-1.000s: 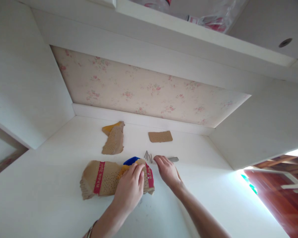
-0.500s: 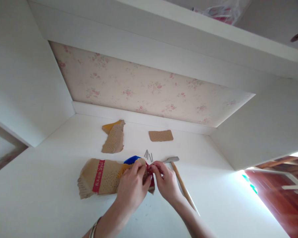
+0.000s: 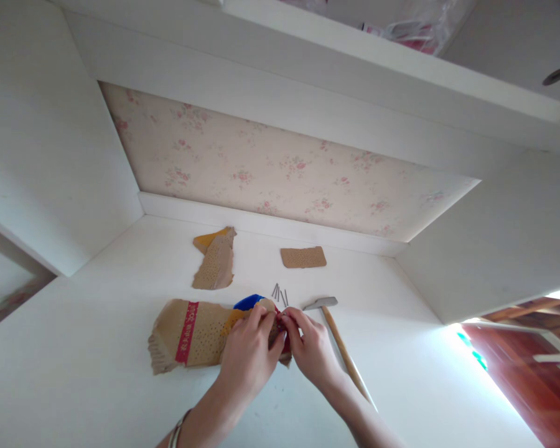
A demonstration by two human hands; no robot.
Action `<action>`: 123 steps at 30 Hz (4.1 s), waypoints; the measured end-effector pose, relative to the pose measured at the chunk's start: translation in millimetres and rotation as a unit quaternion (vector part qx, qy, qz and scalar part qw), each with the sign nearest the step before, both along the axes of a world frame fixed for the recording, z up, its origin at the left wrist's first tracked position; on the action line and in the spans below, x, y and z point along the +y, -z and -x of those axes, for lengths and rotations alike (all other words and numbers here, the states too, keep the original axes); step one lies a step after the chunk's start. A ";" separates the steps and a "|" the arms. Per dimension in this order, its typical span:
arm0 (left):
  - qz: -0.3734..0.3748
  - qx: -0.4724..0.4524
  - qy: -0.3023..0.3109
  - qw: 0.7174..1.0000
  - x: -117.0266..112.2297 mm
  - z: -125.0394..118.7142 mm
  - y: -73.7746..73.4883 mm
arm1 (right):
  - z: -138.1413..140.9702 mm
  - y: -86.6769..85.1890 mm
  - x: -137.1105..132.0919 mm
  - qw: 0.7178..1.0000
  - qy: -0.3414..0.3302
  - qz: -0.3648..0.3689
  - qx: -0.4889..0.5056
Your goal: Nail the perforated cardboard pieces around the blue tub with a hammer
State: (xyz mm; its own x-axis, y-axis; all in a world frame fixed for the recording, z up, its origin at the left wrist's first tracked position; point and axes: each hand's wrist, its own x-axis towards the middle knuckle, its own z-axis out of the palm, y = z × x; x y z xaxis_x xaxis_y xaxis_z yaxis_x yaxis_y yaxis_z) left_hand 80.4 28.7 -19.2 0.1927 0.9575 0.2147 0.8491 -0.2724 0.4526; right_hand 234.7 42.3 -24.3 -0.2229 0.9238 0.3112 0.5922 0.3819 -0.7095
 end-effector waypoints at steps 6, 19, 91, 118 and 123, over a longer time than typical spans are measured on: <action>0.006 -0.018 -0.003 1.000 -1.1 0.4 2.1 | 0.7 -3.2 -0.2 1.000 -0.012 -0.009 -0.014; 0.032 -0.182 0.031 0.982 6.5 6.0 -10.1 | -1.7 -2.2 1.8 0.999 -0.031 -0.027 -0.016; 0.040 -0.029 -0.017 0.999 8.4 -7.7 -6.7 | -25.1 -29.3 -70.0 0.983 0.093 0.157 0.016; 0.056 -0.009 -0.013 0.998 8.7 -7.2 -4.7 | -17.7 -15.4 -77.5 0.975 0.130 0.176 0.047; 0.043 -0.002 -0.017 0.999 9.5 -8.1 -3.6 | -19.1 -16.3 -77.2 0.968 0.135 0.201 0.063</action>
